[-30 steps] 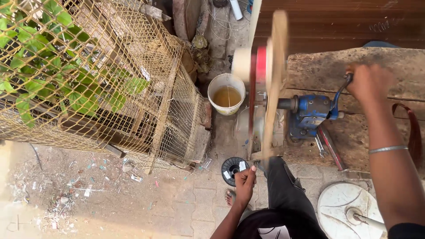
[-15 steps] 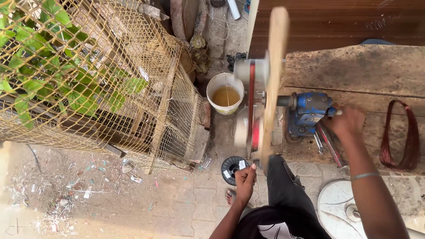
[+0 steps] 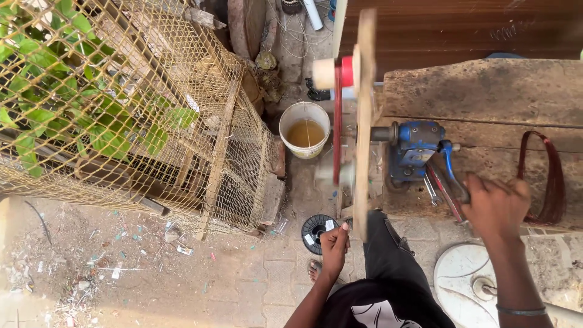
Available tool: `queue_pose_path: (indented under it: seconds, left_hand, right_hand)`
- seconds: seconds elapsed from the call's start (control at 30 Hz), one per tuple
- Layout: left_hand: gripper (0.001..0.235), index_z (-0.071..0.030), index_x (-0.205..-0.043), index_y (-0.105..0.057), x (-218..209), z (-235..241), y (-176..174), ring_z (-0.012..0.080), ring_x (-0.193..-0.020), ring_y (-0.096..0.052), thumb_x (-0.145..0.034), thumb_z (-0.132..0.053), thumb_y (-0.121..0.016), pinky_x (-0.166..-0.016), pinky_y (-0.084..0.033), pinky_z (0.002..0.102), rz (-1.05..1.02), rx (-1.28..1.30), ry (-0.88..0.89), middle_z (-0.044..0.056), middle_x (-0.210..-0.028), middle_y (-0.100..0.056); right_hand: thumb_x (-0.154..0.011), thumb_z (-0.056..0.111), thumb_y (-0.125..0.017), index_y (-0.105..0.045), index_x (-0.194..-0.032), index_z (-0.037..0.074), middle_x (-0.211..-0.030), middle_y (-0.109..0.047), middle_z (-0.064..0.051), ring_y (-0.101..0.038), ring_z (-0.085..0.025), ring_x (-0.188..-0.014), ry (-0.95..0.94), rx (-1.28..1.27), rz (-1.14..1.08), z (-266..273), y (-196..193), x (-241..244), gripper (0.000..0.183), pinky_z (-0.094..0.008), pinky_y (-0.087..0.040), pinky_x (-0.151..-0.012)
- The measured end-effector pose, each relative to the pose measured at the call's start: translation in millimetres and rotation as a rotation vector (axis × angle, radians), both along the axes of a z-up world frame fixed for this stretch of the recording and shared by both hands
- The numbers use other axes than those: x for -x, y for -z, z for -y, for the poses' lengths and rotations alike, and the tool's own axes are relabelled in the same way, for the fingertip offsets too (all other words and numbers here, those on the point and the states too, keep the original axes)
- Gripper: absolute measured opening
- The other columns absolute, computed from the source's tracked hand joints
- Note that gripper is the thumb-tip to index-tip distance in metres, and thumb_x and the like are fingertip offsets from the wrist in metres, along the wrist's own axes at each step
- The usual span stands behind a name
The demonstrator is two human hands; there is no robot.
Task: Winding copper wire onto a spool using a manual winding machine.
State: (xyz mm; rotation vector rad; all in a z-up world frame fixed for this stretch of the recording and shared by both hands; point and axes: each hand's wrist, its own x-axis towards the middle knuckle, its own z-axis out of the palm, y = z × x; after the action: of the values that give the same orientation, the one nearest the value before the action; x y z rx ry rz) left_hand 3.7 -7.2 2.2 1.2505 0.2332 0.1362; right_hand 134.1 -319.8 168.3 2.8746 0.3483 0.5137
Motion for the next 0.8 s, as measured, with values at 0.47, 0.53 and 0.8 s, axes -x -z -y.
queue_pose_path:
  seconds: [0.47,0.53,0.8]
  left_hand:
    - [0.055,-0.007,-0.058,-0.05,12,2,0,0.0046,-0.044,-0.036,-0.108,-0.028,-0.058,-0.043,-0.027,0.027,-0.053,-0.006,0.005,-0.001,-0.051,-0.049]
    - [0.056,-0.007,-0.058,-0.049,10,1,0,0.0045,-0.044,-0.036,-0.108,-0.028,-0.058,-0.043,-0.027,0.027,-0.054,-0.014,0.0,-0.001,-0.051,-0.049]
    - [0.055,-0.005,-0.059,-0.05,7,0,-4,0.005,-0.045,-0.038,-0.108,-0.029,-0.059,-0.044,-0.029,0.027,-0.057,-0.04,0.0,0.0,-0.052,-0.05]
  right_hand:
    - [-0.086,0.016,-0.081,-0.073,-0.116,0.021,-0.092,-0.073,0.013,-0.064,-0.003,-0.077,-0.079,-0.109,0.24,18,-56,-91,0.032,-0.028,-0.037,-0.097]
    - [-0.09,0.014,-0.078,-0.073,-0.117,0.02,-0.093,-0.073,0.012,-0.064,-0.004,-0.079,-0.137,-0.136,0.289,23,-51,-118,0.028,-0.028,-0.036,-0.095]
    - [-0.091,0.008,-0.072,-0.076,-0.113,0.02,-0.085,-0.074,0.006,-0.064,-0.007,-0.069,-0.14,-0.156,0.263,15,-31,-201,0.026,-0.031,-0.041,-0.09]
